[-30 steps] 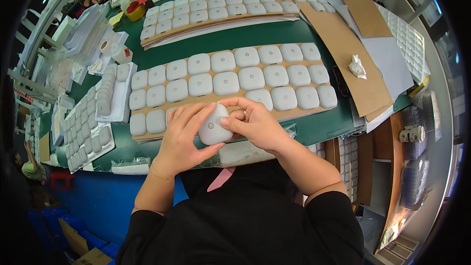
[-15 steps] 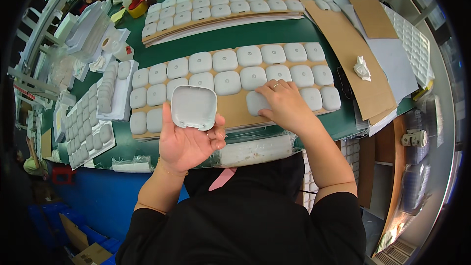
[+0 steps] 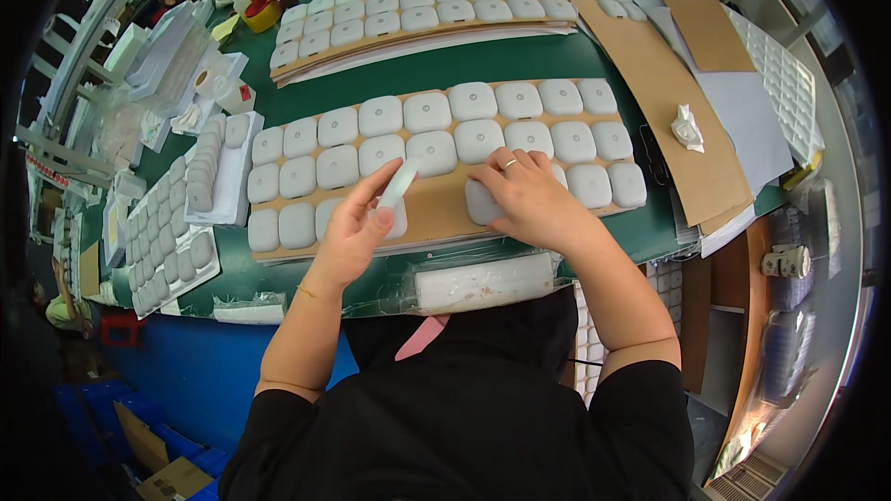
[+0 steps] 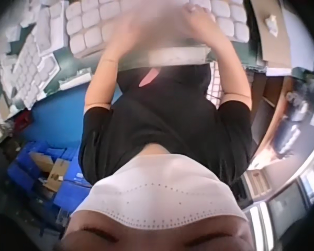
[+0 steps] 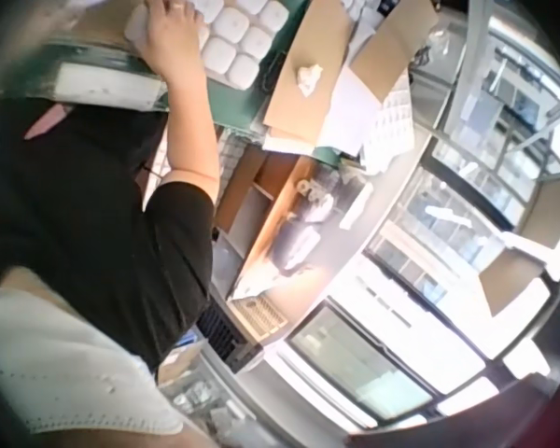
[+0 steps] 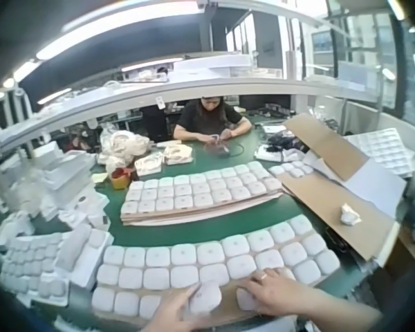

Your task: The person picks up plastic cases one at a time from a tray, turns each case over by hand, and places it back into the tray. The person then moves the tray aside and repeats the process with another tray of cases.

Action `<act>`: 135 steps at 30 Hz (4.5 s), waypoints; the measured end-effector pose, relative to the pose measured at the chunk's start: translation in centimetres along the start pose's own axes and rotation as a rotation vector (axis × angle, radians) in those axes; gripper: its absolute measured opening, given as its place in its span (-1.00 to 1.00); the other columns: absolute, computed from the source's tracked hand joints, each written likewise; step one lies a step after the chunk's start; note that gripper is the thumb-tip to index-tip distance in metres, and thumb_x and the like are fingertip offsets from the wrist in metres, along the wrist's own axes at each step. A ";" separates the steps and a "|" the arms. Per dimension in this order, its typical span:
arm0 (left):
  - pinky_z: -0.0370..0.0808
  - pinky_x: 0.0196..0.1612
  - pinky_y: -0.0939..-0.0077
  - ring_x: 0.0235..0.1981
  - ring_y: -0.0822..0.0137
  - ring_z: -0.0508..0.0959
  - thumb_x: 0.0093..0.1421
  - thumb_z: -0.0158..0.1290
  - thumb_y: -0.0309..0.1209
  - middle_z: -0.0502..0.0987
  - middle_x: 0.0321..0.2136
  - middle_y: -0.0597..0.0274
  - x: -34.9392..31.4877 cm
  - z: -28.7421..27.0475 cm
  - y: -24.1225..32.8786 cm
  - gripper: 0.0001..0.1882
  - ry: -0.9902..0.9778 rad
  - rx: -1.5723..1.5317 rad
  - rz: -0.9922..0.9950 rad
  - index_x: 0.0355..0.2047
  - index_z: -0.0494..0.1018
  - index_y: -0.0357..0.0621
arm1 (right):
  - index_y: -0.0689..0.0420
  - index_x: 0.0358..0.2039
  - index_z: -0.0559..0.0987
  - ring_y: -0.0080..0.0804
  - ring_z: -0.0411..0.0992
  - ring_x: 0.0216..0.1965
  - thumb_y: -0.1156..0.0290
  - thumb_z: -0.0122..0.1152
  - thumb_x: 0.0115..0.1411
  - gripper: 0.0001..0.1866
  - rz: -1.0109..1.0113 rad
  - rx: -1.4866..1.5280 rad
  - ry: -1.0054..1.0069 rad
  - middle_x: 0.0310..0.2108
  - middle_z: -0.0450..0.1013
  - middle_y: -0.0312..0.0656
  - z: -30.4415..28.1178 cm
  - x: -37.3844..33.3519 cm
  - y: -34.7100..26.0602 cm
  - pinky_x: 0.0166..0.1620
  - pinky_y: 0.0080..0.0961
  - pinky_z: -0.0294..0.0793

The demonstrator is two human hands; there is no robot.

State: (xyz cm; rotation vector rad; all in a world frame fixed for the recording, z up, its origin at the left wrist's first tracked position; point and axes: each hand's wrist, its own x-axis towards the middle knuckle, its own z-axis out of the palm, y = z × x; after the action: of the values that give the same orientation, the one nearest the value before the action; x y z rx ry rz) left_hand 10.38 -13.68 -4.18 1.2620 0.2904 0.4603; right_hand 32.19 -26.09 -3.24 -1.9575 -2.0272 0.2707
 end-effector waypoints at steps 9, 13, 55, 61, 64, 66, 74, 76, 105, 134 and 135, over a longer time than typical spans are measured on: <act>0.09 0.04 0.16 0.04 0.22 0.30 -0.10 0.21 -0.07 0.37 0.03 0.32 0.8 -0.6 -3.1 -0.27 -0.013 1.430 0.263 0.08 0.30 -0.10 | 0.14 -0.13 0.46 -0.15 0.41 -0.21 0.48 0.31 -0.12 -0.54 0.068 0.185 -0.016 -0.25 0.40 -0.10 -0.8 -0.9 0.0 -0.16 -0.35 0.42; 0.06 0.04 0.20 0.06 0.24 0.28 -0.14 0.24 -0.07 0.37 0.03 0.28 0.5 -0.3 -3.1 -0.23 -0.019 1.422 0.250 0.09 0.31 -0.09 | 0.14 -0.12 0.45 -0.06 0.46 -0.32 0.52 0.21 -0.03 -0.61 0.138 0.285 -0.079 -0.34 0.45 -0.01 -1.5 -0.9 -0.1 -0.23 -0.29 0.44; 0.16 0.17 0.25 0.17 0.11 0.25 -0.13 0.21 -0.59 0.21 0.16 -0.08 -3.4 2.1 2.7 0.02 0.023 0.525 0.548 0.28 -0.15 -0.18 | 0.19 0.25 0.03 -0.43 0.43 -0.11 0.63 0.06 0.15 -0.32 0.070 1.539 0.154 -0.16 0.48 -0.01 -2.6 -2.2 -9.3 -0.07 -0.53 0.39; 0.14 0.18 0.23 0.15 0.10 0.27 -0.14 0.12 -0.68 0.22 0.14 -0.15 -3.6 2.3 3.4 0.03 -0.006 0.455 0.553 0.29 -0.22 -0.17 | 0.17 0.25 0.03 -0.44 0.42 -0.10 0.68 0.05 0.11 -0.30 -0.005 1.333 0.241 -0.18 0.49 -0.03 -1.9 -2.1 -9.1 -0.04 -0.50 0.37; 0.12 0.19 0.22 0.16 0.10 0.26 -0.14 0.11 -0.69 0.21 0.14 -0.17 -3.6 2.4 3.6 0.03 -0.020 0.427 0.570 0.29 -0.23 -0.17 | 0.18 0.25 0.04 -0.44 0.42 -0.11 0.66 0.06 0.12 -0.31 -0.027 1.321 0.245 -0.17 0.48 -0.03 -1.9 -2.0 -8.8 -0.05 -0.50 0.37; 0.10 0.20 0.23 0.17 0.11 0.25 -0.14 0.13 -0.67 0.22 0.13 -0.19 -3.6 2.5 3.7 0.04 -0.025 0.401 0.564 0.29 -0.24 -0.17 | 0.20 0.24 0.05 -0.42 0.43 -0.13 0.63 0.09 0.12 -0.31 0.071 1.488 0.176 -0.18 0.48 -0.04 -2.1 -1.9 -8.8 -0.07 -0.49 0.40; 0.10 0.20 0.23 0.14 0.12 0.28 -0.17 0.29 -0.49 0.26 0.10 -0.13 -3.0 2.2 3.3 0.07 0.043 0.473 0.551 0.28 -0.15 -0.19 | 0.20 0.21 0.11 -0.42 0.50 -0.28 0.47 0.12 0.18 -0.38 0.240 2.068 -0.018 -0.27 0.48 -0.11 -1.6 -0.9 -7.8 -0.22 -0.49 0.58; 0.11 0.20 0.23 0.13 0.12 0.29 -0.18 0.31 -0.43 0.29 0.09 -0.11 -3.0 1.9 2.9 0.06 0.056 0.491 0.529 0.27 -0.11 -0.21 | 0.20 0.20 0.13 -0.44 0.51 -0.31 0.44 0.11 0.19 -0.41 0.249 2.089 -0.001 -0.29 0.47 -0.13 -1.7 -0.9 -7.9 -0.24 -0.50 0.60; 0.21 0.01 0.30 0.00 0.16 0.39 -0.28 0.39 -0.37 0.38 0.02 0.03 -2.7 2.2 2.4 0.07 0.178 0.907 0.628 0.22 0.02 -0.24 | 0.20 0.23 0.12 -0.46 0.42 -0.12 0.59 0.10 0.15 -0.36 0.082 1.395 0.211 -0.23 0.46 -0.14 -1.9 -1.3 -9.2 -0.05 -0.49 0.41; 0.22 -0.11 0.33 -0.05 0.16 0.43 -0.28 0.40 -0.35 0.41 0.00 -0.01 -2.9 2.1 2.7 0.01 0.262 1.051 0.768 0.18 0.08 -0.24 | 0.20 0.25 0.08 -0.42 0.36 -0.03 0.47 0.33 0.02 -0.17 -0.017 1.267 0.290 -0.04 0.34 -0.11 -0.3 -0.3 -9.5 0.01 -0.45 0.37; 0.19 -0.16 0.35 -0.07 0.17 0.44 -0.29 0.41 -0.32 0.42 -0.02 0.00 -2.9 2.2 2.8 0.00 0.298 1.144 0.817 0.15 0.12 -0.25 | 0.19 0.25 0.10 -0.42 0.37 -0.05 0.47 0.28 0.06 -0.22 0.006 1.297 0.312 -0.05 0.36 -0.12 0.0 -0.1 -9.6 0.00 -0.45 0.38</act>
State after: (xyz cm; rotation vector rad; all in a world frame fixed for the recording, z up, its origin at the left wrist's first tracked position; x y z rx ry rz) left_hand 8.40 -16.31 -1.02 2.4448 0.2823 1.2965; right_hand 23.21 -26.68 0.09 -1.0495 -1.0852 0.9170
